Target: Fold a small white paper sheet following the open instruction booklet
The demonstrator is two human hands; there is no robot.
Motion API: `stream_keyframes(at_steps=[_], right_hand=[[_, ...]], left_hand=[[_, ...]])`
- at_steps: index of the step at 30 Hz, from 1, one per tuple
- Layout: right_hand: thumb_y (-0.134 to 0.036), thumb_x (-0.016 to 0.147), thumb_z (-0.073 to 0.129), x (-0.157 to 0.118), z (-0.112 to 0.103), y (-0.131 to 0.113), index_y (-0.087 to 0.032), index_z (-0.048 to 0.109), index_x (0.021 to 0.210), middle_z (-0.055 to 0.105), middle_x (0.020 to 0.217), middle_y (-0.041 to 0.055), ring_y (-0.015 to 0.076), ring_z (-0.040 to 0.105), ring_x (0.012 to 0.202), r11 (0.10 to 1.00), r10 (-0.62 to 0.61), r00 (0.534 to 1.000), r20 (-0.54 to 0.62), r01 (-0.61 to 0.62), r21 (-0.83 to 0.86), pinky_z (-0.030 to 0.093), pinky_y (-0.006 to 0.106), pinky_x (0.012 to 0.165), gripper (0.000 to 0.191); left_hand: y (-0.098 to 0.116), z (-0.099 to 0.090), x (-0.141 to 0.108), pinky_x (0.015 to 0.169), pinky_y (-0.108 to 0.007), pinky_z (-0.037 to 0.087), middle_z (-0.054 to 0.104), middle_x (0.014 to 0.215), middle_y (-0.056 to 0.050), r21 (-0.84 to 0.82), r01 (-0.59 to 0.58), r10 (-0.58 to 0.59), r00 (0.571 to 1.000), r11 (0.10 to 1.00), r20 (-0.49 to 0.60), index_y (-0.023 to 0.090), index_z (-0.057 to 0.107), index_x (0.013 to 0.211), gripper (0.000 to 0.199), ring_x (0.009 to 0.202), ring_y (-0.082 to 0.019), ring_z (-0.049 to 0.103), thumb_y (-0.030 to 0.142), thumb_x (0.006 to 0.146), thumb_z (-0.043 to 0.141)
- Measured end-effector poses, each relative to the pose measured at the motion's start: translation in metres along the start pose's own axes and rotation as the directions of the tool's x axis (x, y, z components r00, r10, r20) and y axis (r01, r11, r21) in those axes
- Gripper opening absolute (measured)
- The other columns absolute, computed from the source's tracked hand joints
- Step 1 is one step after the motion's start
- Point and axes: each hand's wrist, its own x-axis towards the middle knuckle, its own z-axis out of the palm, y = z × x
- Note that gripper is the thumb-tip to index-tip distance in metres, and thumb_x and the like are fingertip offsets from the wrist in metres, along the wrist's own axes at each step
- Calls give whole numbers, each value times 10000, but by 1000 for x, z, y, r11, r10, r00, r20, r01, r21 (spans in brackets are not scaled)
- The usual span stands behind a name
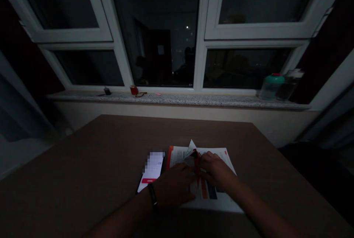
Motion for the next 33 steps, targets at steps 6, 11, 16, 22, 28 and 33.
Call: stream_keyframes(at_steps=[6, 11, 16, 22, 28, 33], right_hand=[[-134, 916, 560, 11, 9, 16, -253, 731, 987, 645, 948, 38, 209, 516, 953, 1000, 1, 1000, -31, -1, 10, 370, 324, 829, 220], [-69, 902, 533, 15, 15, 22, -241, 740, 969, 653, 949, 40, 205, 526, 935, 999, -5, 998, -57, 7, 43, 374, 319, 825, 276], [-92, 931, 496, 8, 11, 15, -228, 736, 1009, 647, 957, 52, 208, 521, 944, 998, -26, 999, -43, 28, 50, 387, 322, 830, 287], [-150, 933, 530, 1, 14, 14, -268, 738, 958, 645, 936, 33, 217, 508, 926, 997, -60, 998, -3, 60, 38, 363, 340, 797, 240], [-130, 918, 555, 9, 11, 15, -262, 715, 976, 647, 990, 33, 217, 482, 956, 993, -102, 995, 9, 102, -52, 353, 337, 805, 216], [-121, 916, 562, 9, 6, 7, -225, 695, 942, 645, 975, 40, 217, 489, 943, 991, -84, 996, 41, 88, -98, 368, 341, 809, 171]], left_hand=[[-2, 1, -1, 1016, -410, 416, 580, 1282, -98, 39, -36, 36, 999, 999, 2, 211, 537, 1309, 532, 1173, -297, 516, 432, 853, 701], [-3, 2, -1, 1089, -437, 338, 558, 1322, -102, 78, -58, 60, 998, 995, -27, 205, 541, 1299, 525, 1239, -309, 473, 434, 852, 696], [-2, 0, -1, 1044, -418, 373, 592, 1261, -103, 68, -68, 69, 997, 995, -17, 203, 576, 1241, 451, 1169, -297, 516, 426, 862, 677], [1, 0, 1, 987, -392, 410, 625, 1185, -82, 41, -61, 62, 998, 997, -12, 209, 568, 1231, 413, 1097, -279, 546, 397, 878, 670], [4, 2, 3, 1048, -408, 379, 626, 1163, -81, 80, -48, 48, 999, 996, -2, 191, 596, 1182, 431, 1119, -284, 540, 430, 844, 719], [2, 7, 1, 1158, -426, 254, 612, 1227, -87, 95, -68, 71, 997, 993, -24, 181, 569, 1243, 508, 1173, -282, 524, 446, 838, 726]])
